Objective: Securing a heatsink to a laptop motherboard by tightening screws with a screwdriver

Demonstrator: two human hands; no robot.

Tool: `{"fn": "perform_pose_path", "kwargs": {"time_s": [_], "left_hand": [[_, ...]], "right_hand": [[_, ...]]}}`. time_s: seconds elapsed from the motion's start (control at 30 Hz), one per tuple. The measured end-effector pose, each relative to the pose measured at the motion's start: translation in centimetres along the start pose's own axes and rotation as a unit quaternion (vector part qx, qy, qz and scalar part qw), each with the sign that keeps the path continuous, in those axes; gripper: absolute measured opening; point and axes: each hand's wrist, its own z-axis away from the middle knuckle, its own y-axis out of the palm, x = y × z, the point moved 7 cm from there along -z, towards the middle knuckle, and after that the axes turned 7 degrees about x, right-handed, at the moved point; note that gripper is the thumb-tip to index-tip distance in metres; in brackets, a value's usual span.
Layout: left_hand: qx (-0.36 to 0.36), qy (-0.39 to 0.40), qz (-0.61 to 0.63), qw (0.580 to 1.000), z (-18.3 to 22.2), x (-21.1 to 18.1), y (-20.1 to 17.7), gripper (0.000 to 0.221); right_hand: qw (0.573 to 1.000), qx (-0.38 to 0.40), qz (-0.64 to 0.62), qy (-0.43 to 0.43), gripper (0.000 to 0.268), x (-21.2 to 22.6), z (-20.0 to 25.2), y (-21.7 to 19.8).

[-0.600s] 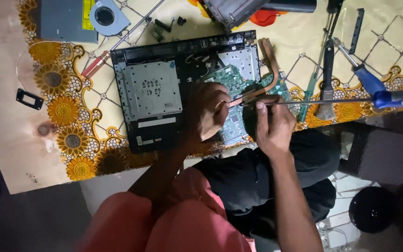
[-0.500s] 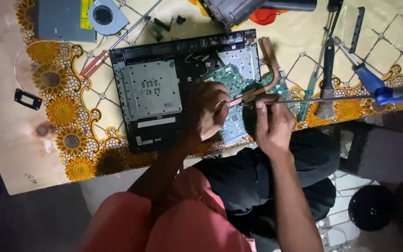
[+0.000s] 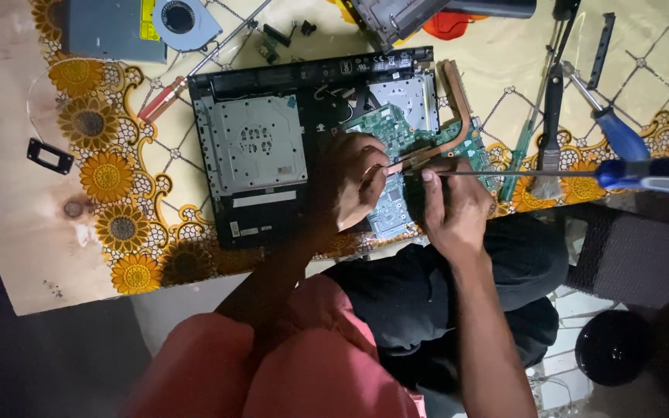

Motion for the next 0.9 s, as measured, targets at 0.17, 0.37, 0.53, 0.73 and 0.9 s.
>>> {"fn": "perform_pose_path", "kwargs": {"time_s": [0.17,0.37,0.53,0.73,0.9], "left_hand": [[0.013,0.002,0.023,1.000,-0.9,-2.2,-0.9,0.020],[-0.005,0.110,0.147,0.983,-6.0,-8.5,-0.6,0.037],[-0.008,0.168,0.119,0.979,-8.2,-9.2,-2.1,0.022],[0.038,0.184,0.151,0.971,-9.2,-9.6,-3.1,0.012],[0.051,0.192,0.140,0.970,-9.6,-10.2,-4.1,0.014]], "right_hand": [[1.000,0.020,0.010,0.001,0.016,1.3,-1.3,-0.5],[0.999,0.042,0.024,-0.005,0.025,-2.7,0.4,1.2],[0.998,0.050,0.026,0.000,0.017,-3.6,1.2,0.5],[0.992,0.029,-0.125,0.009,0.011,-1.2,-0.3,-1.7],[0.987,-0.013,-0.155,-0.049,0.008,0.5,-1.8,-2.9]]}}
